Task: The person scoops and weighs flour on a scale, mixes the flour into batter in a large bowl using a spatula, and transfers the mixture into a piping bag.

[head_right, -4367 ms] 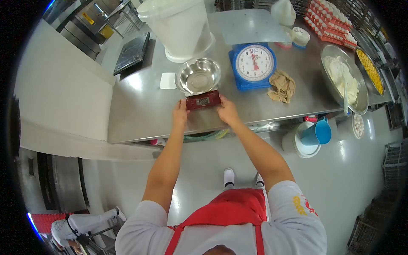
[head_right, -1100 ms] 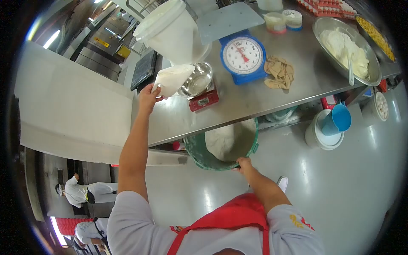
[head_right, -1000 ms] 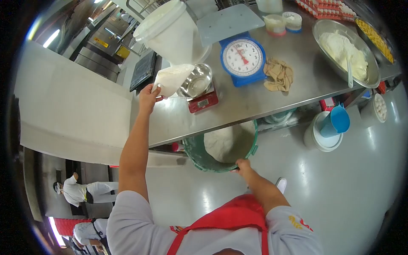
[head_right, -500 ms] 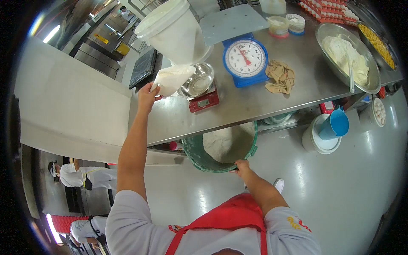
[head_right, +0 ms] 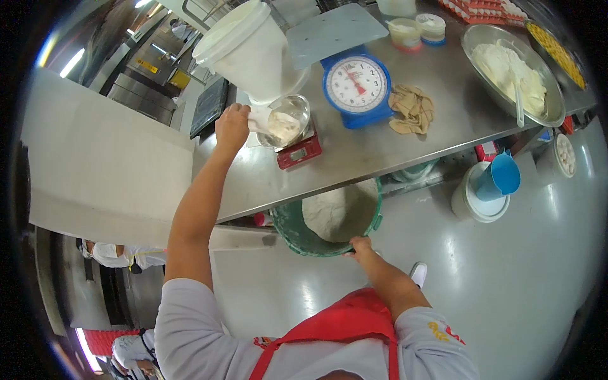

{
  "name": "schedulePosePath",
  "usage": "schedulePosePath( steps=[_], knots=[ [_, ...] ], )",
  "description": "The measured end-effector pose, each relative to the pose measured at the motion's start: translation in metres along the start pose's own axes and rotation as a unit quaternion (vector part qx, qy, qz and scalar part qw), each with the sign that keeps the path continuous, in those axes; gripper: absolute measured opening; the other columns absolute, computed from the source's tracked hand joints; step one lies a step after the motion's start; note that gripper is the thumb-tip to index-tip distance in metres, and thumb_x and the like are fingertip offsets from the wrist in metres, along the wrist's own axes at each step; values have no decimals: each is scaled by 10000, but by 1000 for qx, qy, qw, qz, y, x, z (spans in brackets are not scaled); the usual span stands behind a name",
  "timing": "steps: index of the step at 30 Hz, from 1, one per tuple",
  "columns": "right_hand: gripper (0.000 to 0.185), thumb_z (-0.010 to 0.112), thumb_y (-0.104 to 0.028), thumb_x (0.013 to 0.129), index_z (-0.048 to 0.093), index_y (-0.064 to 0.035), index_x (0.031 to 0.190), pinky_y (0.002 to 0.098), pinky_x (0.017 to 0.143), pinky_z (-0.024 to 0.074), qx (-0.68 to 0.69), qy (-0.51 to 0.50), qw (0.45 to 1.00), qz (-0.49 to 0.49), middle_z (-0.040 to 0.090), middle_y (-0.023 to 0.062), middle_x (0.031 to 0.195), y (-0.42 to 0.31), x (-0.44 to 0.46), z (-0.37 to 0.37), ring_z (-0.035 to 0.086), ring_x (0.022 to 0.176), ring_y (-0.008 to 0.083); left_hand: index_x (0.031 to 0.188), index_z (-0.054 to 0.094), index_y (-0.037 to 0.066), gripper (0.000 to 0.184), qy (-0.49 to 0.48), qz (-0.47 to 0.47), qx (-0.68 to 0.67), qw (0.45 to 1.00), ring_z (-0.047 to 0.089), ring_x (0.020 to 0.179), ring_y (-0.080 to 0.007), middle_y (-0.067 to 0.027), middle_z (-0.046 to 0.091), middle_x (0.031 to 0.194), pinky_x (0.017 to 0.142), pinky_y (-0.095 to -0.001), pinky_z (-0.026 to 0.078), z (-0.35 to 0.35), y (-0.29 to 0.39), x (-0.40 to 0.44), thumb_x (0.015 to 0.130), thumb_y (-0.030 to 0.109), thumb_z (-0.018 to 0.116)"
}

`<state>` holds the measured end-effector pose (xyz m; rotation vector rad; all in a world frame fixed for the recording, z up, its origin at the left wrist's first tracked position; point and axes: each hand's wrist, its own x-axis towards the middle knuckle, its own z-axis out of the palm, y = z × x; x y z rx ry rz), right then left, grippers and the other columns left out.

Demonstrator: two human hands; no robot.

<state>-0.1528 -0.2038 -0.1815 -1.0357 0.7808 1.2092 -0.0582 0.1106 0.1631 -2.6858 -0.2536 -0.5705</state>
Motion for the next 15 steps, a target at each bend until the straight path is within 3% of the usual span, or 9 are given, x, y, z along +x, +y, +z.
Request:
schedulePosePath(
  steps=[4,6,10,13,15],
  knots=[
    [322,458,54,789,395,95,1103,587,662,553,-11,-19,1000,-7,484,279,1086,-1,-2,0,582,867,467,843,595,70,116,-14,42,44,998,578,932,-293,-128,590,958,680,-385,505,-13,2,15,757,86,519],
    [325,459,55,787,394,97,1103,586,656,554,-16,-17,1000,-6,485,278,1083,-3,-4,2,581,873,466,856,595,68,129,54,97,35,993,571,959,-304,-144,594,983,703,-380,505,-20,4,20,750,92,524],
    [320,469,54,784,404,94,1095,576,639,559,-16,-11,1000,-7,494,261,1048,-3,-7,2,583,846,453,866,599,71,130,68,112,58,990,564,989,-302,-140,596,1021,730,-380,503,-31,4,22,753,99,541],
    [311,476,55,782,424,80,1088,567,622,563,-5,-15,1000,-5,499,246,1033,-2,-5,2,585,822,438,906,616,75,172,56,-64,-5,996,583,956,-303,-110,618,1012,750,-409,486,-48,-7,8,758,160,590],
    [305,479,56,781,437,71,1083,562,613,565,10,-17,1000,-3,502,239,1029,1,0,0,586,811,430,926,626,77,200,65,-116,-62,989,592,925,-317,-116,630,985,746,-414,480,-51,-25,-16,752,173,607]
  ],
)
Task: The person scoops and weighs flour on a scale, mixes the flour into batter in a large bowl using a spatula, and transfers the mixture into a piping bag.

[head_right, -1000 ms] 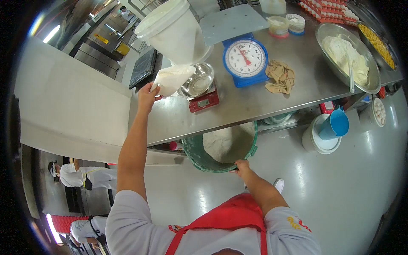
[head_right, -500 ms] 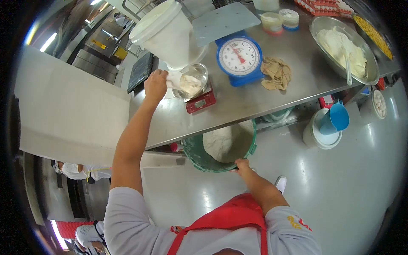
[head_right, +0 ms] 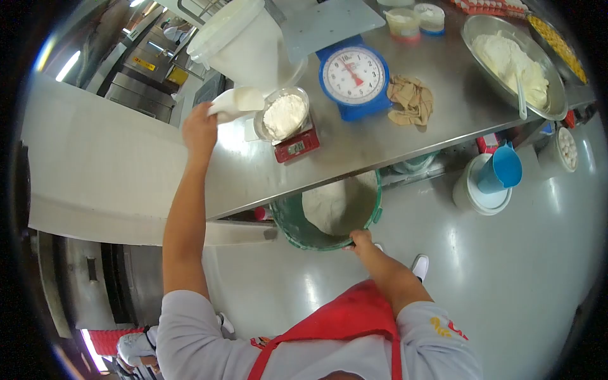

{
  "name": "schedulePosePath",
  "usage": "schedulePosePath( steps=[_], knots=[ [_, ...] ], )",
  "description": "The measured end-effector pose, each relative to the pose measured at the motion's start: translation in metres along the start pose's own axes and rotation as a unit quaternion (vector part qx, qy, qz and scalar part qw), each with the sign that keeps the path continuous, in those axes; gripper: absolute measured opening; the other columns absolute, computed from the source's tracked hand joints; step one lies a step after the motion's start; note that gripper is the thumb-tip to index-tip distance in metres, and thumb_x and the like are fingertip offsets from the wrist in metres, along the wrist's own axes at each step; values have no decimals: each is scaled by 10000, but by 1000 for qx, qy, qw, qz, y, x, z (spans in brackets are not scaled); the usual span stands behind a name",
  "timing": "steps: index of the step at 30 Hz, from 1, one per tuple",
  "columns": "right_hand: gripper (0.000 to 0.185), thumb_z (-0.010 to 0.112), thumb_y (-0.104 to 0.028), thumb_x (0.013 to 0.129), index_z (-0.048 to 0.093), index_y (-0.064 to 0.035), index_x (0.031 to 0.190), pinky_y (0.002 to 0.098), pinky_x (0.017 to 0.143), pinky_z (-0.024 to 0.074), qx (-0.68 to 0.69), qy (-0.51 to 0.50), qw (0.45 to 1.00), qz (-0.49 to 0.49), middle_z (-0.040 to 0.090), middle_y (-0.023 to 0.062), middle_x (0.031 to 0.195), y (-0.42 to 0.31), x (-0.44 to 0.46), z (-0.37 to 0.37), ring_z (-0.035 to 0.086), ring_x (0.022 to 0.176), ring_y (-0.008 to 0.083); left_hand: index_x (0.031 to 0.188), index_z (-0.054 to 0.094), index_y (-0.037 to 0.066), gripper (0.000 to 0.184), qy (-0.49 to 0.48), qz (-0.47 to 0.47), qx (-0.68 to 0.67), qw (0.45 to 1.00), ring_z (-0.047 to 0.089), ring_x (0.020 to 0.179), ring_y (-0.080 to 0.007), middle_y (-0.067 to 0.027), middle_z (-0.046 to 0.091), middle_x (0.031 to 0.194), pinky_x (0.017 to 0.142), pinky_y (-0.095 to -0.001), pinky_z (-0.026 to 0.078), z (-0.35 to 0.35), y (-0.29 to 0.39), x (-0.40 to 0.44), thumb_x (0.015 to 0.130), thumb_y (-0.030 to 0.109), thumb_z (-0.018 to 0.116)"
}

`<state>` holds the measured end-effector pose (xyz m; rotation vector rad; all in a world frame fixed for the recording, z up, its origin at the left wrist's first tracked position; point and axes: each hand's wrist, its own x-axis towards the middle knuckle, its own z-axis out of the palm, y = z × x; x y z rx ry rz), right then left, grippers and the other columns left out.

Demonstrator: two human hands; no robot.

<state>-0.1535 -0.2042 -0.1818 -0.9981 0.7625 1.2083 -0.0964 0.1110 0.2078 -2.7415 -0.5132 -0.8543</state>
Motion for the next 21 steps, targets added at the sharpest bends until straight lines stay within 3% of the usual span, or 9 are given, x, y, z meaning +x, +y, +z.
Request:
schedulePosePath(
  steps=[3,5,7,9,11,13,15,17,21],
  knots=[
    [293,490,51,785,459,55,1076,557,603,565,-14,17,999,25,507,227,1044,1,6,0,590,823,416,962,649,56,248,-13,-130,-81,988,635,761,-281,-125,659,841,674,-370,482,-17,-15,-51,744,173,641],
    [275,500,40,792,472,53,1065,538,599,569,-18,3,1000,-19,512,219,1046,0,-2,2,592,836,406,932,652,19,220,-98,-241,-201,944,624,645,-198,-104,648,735,599,-307,472,-32,-11,-97,754,148,643],
    [221,535,2,808,498,68,1015,507,561,572,-33,33,999,-22,539,209,968,3,3,1,601,768,369,929,651,0,216,-154,-291,-266,906,583,579,-133,-82,629,672,554,-267,451,-35,1,-148,749,120,643],
    [228,547,-10,804,492,60,1014,511,556,571,-27,40,998,-34,537,198,950,12,15,-5,600,732,354,927,653,4,234,-249,-338,-290,860,606,572,-189,-113,638,678,566,-297,464,-24,15,-196,736,140,657],
    [237,542,-7,806,484,60,1025,510,554,570,-20,32,999,-12,537,196,952,4,2,-1,599,745,354,933,654,13,271,-342,-286,-236,863,639,641,-264,-163,654,747,606,-353,483,7,30,-233,723,183,675],
    [246,538,-4,807,476,60,1036,510,553,570,-13,22,1000,1,537,193,954,-3,-11,0,598,757,354,911,656,25,267,-388,-162,-154,894,647,754,-323,-200,650,815,666,-406,495,58,44,-258,720,210,674],
    [244,524,3,810,475,62,1042,493,554,576,21,-1,1000,10,541,184,957,-4,-11,-2,601,761,345,936,655,48,247,-458,-34,-41,887,647,732,-317,-168,655,806,672,-415,511,113,60,-264,731,185,642],
    [246,519,6,810,477,60,1046,483,551,578,14,20,1000,8,546,179,954,-4,-17,1,606,760,340,947,645,46,245,-501,-11,28,865,627,839,-347,-173,643,874,739,-439,498,178,65,-278,735,167,622],
    [272,551,13,783,470,50,1041,493,554,580,16,26,999,-28,569,192,933,4,-8,-2,624,732,369,1005,631,49,289,-559,-38,8,828,591,923,-385,-194,621,952,807,-425,488,300,59,-339,727,127,614]
  ],
)
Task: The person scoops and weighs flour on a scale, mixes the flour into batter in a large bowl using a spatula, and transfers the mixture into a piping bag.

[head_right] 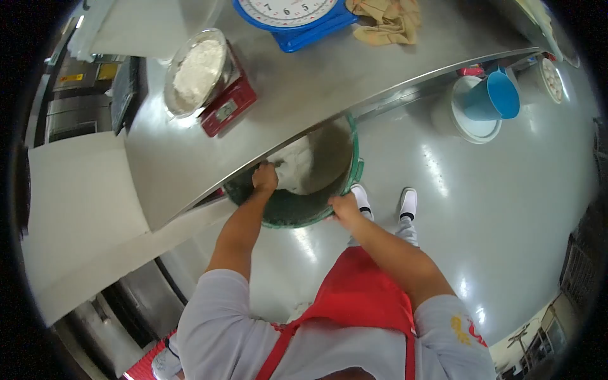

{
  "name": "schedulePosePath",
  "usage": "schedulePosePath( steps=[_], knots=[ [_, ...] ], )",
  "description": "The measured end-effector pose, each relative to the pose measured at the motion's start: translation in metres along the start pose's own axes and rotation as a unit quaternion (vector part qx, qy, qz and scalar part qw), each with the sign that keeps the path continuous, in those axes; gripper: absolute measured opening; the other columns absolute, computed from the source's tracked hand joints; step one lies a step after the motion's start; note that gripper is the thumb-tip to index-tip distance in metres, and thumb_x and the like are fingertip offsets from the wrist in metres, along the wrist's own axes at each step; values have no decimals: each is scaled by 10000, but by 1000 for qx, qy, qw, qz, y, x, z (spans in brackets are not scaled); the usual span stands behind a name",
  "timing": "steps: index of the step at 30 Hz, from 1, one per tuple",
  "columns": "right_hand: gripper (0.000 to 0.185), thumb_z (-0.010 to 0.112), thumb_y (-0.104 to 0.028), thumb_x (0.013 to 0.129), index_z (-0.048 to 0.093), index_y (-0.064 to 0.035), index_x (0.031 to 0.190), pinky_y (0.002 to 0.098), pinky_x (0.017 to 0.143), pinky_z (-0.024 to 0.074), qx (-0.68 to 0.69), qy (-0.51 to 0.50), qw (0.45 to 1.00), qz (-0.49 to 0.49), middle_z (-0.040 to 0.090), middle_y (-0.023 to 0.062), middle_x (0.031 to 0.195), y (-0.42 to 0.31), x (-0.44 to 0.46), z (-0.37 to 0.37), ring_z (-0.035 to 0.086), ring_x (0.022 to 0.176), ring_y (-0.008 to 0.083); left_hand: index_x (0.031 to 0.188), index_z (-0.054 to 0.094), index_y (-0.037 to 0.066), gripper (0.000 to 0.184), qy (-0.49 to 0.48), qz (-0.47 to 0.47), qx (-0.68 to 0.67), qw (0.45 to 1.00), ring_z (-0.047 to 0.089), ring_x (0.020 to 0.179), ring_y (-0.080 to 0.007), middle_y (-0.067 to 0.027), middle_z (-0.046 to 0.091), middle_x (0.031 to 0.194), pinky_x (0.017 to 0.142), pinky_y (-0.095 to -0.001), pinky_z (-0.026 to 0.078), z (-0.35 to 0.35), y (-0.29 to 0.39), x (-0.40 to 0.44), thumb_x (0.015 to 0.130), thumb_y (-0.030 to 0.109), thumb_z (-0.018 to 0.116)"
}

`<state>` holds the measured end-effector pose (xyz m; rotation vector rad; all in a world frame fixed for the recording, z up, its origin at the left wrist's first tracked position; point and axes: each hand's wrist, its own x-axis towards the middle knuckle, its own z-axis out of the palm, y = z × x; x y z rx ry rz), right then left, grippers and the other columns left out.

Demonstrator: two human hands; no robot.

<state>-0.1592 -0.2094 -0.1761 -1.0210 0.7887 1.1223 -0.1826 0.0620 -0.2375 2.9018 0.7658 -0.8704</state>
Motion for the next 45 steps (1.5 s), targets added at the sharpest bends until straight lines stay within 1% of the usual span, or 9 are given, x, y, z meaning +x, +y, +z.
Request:
schedulePosePath(
  steps=[2,6,13,17,26,32,36,39,45],
  knots=[
    [282,562,5,790,472,34,1055,500,568,582,-109,-56,988,-96,577,174,943,10,10,-9,628,761,354,1037,621,42,309,98,23,-89,991,558,1016,-374,-205,600,1026,866,-419,470,72,-7,37,737,119,622],
    [297,511,21,778,490,20,1074,450,522,583,-2,15,1000,-3,587,147,914,-5,-8,4,630,715,315,1088,619,107,344,-1,-14,-133,991,548,1050,-360,-163,586,1123,910,-428,445,49,37,35,749,153,662],
    [256,508,28,793,491,51,1047,459,528,580,-32,9,999,-5,581,183,915,-3,0,4,629,712,344,1043,639,95,350,136,132,-331,924,624,898,-285,-138,645,1008,812,-342,485,-10,-19,-14,706,136,725],
    [271,510,31,791,475,59,1058,495,561,578,-57,10,998,19,574,200,930,-3,7,3,627,729,376,1011,639,29,320,121,32,-434,892,644,824,-238,-145,662,946,738,-305,494,-23,-14,-48,702,77,706],
    [246,514,-15,817,484,53,1052,520,632,569,-42,-52,998,21,554,191,1027,0,18,-7,611,855,389,982,642,17,288,237,57,-414,877,648,735,-184,-103,674,846,686,-274,499,-148,-39,-165,696,29,675],
    [199,502,22,792,481,91,977,516,610,577,-21,-14,999,22,490,252,1026,-3,11,2,587,814,418,965,622,-25,191,289,15,-595,750,598,683,-122,-53,637,832,636,-259,510,-270,-87,-194,775,-7,618],
    [219,485,23,792,467,83,1002,538,602,565,-30,-6,999,34,493,255,1011,-6,10,7,586,802,432,967,627,16,192,433,-8,-279,857,633,720,-181,-85,645,814,624,-315,502,-353,-93,-177,786,78,613],
    [230,478,28,795,463,86,1016,545,587,561,-26,-12,999,31,502,253,1007,-6,6,6,589,803,429,897,642,57,161,566,60,-101,816,612,786,-277,-119,629,867,689,-388,473,-385,-75,-146,749,85,585],
    [239,469,43,818,455,84,1053,554,582,560,-25,1,999,37,512,260,1029,-11,-3,10,590,810,421,863,645,89,192,567,56,19,822,596,853,-278,-70,627,912,702,-386,486,-408,-39,-121,747,29,504]
  ],
)
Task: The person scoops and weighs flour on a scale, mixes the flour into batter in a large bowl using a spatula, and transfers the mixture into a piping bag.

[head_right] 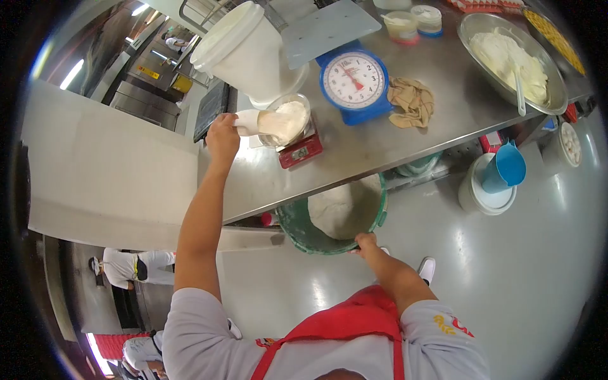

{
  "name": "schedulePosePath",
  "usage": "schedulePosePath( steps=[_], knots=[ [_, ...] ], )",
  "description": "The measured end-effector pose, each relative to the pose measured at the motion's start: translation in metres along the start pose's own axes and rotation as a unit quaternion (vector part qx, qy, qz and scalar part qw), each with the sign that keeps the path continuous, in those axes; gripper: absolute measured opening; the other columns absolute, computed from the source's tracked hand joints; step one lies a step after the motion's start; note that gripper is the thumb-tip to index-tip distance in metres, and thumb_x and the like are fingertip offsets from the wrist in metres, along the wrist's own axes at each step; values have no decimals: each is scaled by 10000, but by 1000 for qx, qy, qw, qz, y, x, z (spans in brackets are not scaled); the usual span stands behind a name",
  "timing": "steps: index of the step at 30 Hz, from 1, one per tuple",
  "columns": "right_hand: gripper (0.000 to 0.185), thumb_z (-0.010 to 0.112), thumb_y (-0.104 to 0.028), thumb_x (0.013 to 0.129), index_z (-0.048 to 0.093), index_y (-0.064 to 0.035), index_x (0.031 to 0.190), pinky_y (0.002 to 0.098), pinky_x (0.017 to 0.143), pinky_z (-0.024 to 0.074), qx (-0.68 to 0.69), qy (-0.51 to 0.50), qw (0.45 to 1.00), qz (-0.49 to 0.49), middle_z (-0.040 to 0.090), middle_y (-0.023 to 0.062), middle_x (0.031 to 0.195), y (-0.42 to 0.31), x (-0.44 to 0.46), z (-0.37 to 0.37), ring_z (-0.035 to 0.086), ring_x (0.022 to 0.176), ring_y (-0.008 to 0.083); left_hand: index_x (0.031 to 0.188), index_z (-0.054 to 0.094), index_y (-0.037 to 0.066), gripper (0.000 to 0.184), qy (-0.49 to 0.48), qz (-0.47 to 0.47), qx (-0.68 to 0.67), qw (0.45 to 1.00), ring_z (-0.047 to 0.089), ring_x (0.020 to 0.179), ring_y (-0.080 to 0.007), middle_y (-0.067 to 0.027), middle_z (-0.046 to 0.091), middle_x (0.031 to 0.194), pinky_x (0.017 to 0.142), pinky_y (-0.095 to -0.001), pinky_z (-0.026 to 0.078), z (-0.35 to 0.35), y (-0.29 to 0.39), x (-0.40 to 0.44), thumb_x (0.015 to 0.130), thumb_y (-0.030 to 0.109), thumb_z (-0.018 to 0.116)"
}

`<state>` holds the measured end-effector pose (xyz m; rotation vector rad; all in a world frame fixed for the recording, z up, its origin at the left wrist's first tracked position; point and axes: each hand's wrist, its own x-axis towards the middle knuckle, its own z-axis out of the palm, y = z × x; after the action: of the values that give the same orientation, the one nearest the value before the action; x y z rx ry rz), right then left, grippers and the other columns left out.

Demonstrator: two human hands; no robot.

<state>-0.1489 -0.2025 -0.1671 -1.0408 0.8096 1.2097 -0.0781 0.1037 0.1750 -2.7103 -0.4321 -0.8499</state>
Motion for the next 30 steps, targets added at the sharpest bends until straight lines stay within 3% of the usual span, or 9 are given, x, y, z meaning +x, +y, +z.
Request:
schedulePosePath(
  steps=[10,17,22,26,28,30],
  knots=[
    [278,464,52,796,446,78,1072,543,601,569,-21,17,1000,-4,494,257,1047,1,1,3,594,816,429,881,631,111,182,26,49,36,998,596,882,-260,-42,625,962,717,-375,493,-22,-2,14,760,38,517],
    [326,467,55,784,399,92,1100,551,594,567,-21,10,1000,-17,479,265,1063,1,5,1,592,802,446,894,624,115,176,60,16,13,998,594,894,-260,-43,625,964,718,-377,491,-21,-28,4,749,41,556],
    [325,474,50,777,398,94,1090,571,599,560,-27,17,999,-16,478,260,1044,4,11,1,587,804,458,909,633,95,166,14,-66,-19,998,604,821,-294,-98,633,918,713,-395,474,-26,-38,-11,751,79,588],
    [327,476,45,780,405,90,1096,568,606,558,-14,1,1000,-21,477,252,1052,7,17,-4,582,828,464,936,643,81,188,39,-121,-62,990,609,805,-302,-138,640,870,713,-390,468,-27,-49,-39,751,105,616],
    [320,478,43,783,411,87,1092,567,608,557,-1,-12,1000,-23,475,248,1058,5,12,-3,579,842,466,952,643,44,213,-25,-280,-130,951,631,747,-250,-139,652,827,660,-350,481,-33,-53,-62,758,132,645],
    [297,480,43,788,429,84,1077,556,606,557,7,-20,1000,-21,477,241,1056,2,1,-1,579,852,465,941,634,-7,234,-49,-349,-321,879,627,671,-176,-110,647,787,600,-300,487,-48,-39,-96,768,148,661]
  ],
)
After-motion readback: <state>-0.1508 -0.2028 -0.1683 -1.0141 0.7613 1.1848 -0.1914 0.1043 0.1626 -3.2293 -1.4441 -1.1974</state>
